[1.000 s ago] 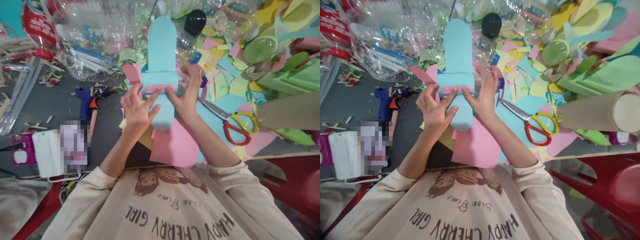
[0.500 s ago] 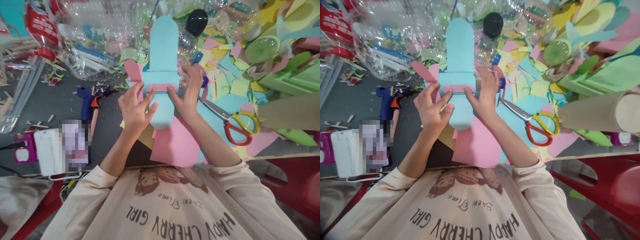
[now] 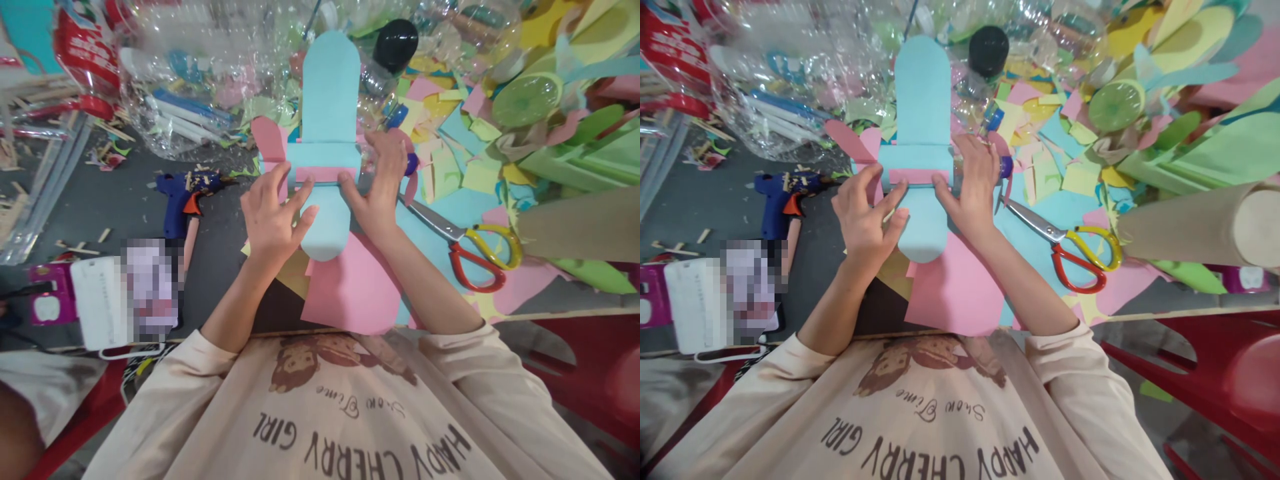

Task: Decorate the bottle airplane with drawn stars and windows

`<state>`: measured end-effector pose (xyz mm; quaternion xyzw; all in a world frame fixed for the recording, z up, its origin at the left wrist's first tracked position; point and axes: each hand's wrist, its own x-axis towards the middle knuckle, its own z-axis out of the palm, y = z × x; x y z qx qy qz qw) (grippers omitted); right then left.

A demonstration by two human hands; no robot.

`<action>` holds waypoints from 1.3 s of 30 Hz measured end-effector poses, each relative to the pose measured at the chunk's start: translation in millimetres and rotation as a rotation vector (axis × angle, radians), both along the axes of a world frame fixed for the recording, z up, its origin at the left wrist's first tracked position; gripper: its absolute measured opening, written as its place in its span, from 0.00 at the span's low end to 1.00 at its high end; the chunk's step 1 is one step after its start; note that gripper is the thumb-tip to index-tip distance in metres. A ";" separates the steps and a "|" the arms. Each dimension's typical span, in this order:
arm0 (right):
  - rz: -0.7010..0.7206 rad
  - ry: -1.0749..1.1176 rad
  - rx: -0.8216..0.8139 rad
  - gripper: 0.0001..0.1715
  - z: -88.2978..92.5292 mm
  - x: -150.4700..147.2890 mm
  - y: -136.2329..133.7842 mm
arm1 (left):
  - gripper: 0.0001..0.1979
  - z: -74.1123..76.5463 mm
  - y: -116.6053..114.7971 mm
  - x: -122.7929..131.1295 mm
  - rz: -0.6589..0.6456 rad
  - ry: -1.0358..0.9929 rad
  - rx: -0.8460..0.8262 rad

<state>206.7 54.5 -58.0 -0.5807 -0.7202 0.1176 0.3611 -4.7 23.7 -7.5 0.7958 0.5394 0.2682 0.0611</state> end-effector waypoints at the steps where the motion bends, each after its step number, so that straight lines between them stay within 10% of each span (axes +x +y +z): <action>1: 0.003 0.014 -0.006 0.34 0.4 -0.2 -0.1 | 0.30 0.0 0.2 0.3 -0.002 0.003 -0.014; 39: -0.085 0.173 0.090 0.30 23.7 -10.4 -2.0 | 0.26 -0.5 -1.4 5.0 -0.008 0.047 -0.058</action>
